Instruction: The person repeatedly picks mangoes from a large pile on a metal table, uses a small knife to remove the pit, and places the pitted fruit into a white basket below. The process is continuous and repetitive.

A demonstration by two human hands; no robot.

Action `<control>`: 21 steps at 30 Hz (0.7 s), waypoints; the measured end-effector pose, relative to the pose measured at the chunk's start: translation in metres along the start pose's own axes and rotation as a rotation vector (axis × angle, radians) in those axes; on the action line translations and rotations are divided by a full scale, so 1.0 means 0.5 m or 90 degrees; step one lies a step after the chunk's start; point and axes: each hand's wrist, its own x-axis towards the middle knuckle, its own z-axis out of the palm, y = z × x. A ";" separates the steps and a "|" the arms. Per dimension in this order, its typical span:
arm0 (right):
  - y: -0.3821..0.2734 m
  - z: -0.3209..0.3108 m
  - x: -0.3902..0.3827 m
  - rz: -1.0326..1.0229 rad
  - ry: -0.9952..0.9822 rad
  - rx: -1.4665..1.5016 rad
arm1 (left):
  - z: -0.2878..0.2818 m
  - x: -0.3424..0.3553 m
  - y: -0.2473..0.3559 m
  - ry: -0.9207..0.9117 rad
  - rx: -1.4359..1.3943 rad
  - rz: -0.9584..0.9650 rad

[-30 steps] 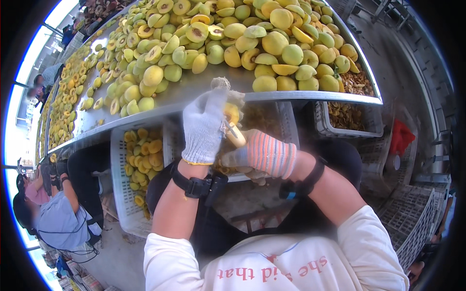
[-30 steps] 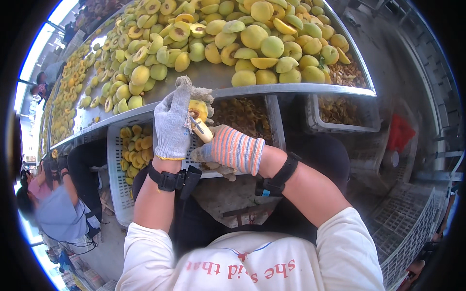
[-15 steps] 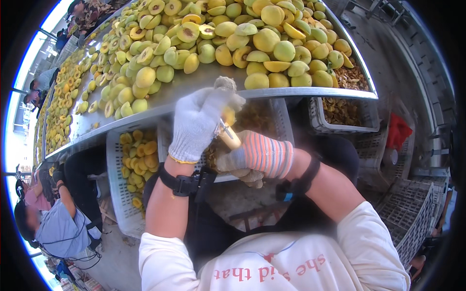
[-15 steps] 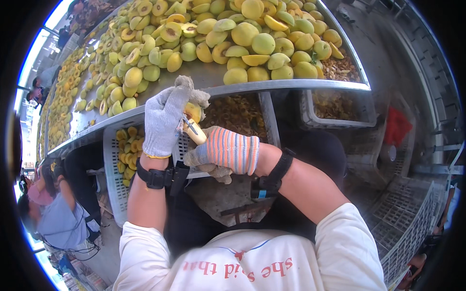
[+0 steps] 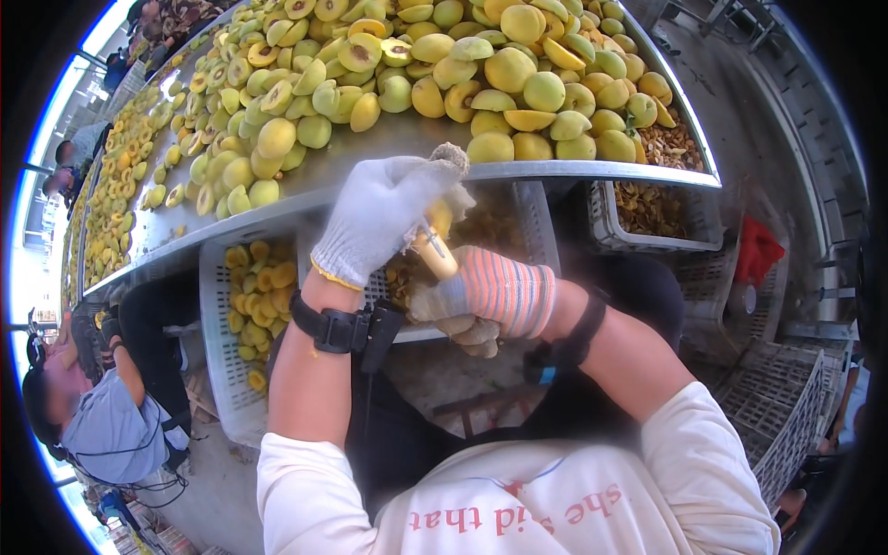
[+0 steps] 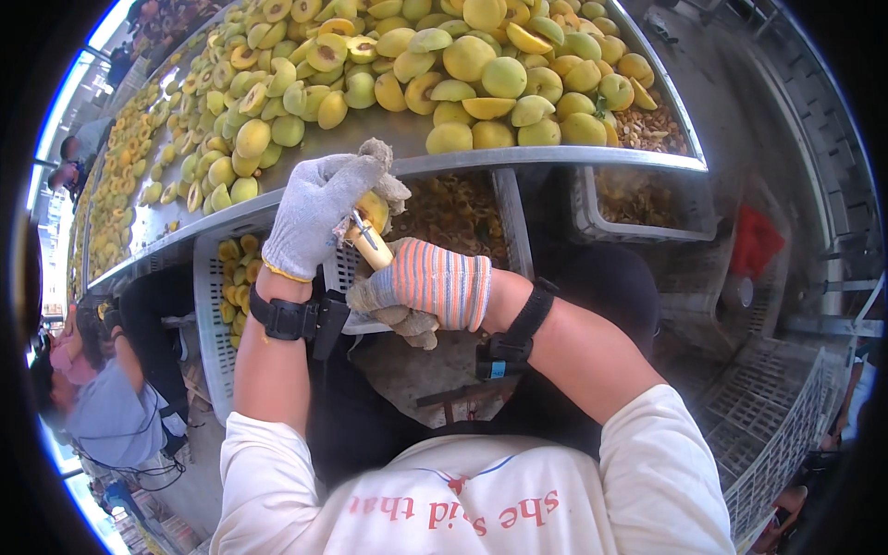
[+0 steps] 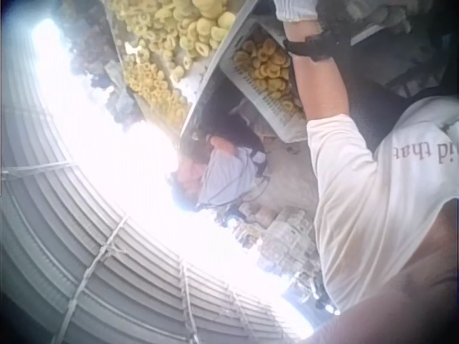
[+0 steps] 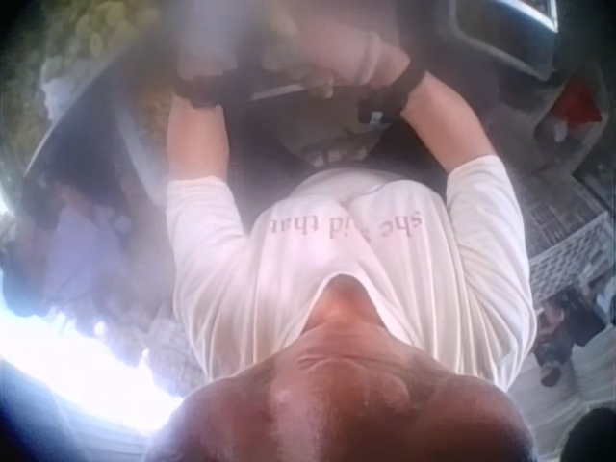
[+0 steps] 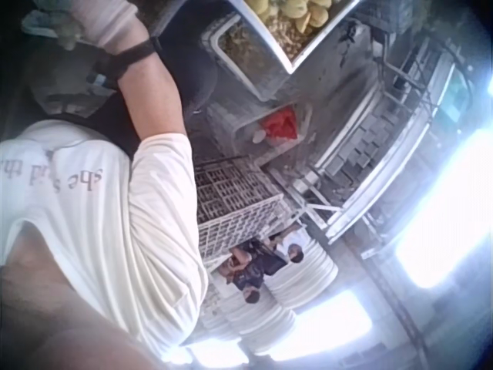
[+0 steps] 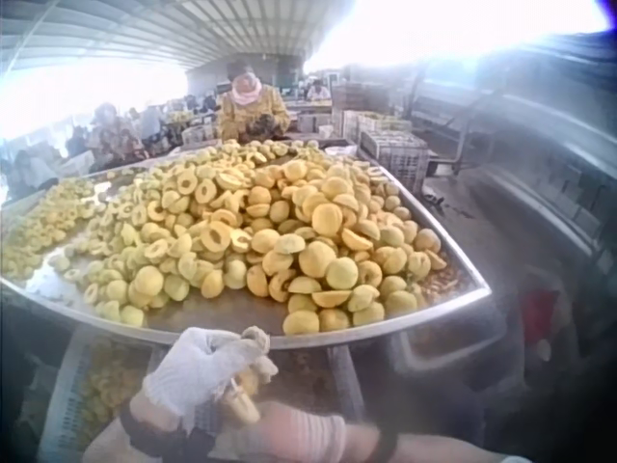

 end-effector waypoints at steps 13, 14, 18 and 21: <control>0.006 -0.006 0.005 0.050 0.012 -0.040 | 0.019 -0.029 -0.016 0.103 0.009 0.058; 0.012 -0.009 0.007 0.044 -0.013 -0.024 | 0.018 -0.031 -0.012 0.086 0.041 0.046; 0.012 -0.015 0.003 0.049 -0.076 0.025 | 0.021 -0.032 -0.017 0.051 -0.085 0.040; 0.022 -0.019 0.002 0.007 -0.109 0.019 | 0.010 -0.029 -0.012 -0.008 -0.094 0.012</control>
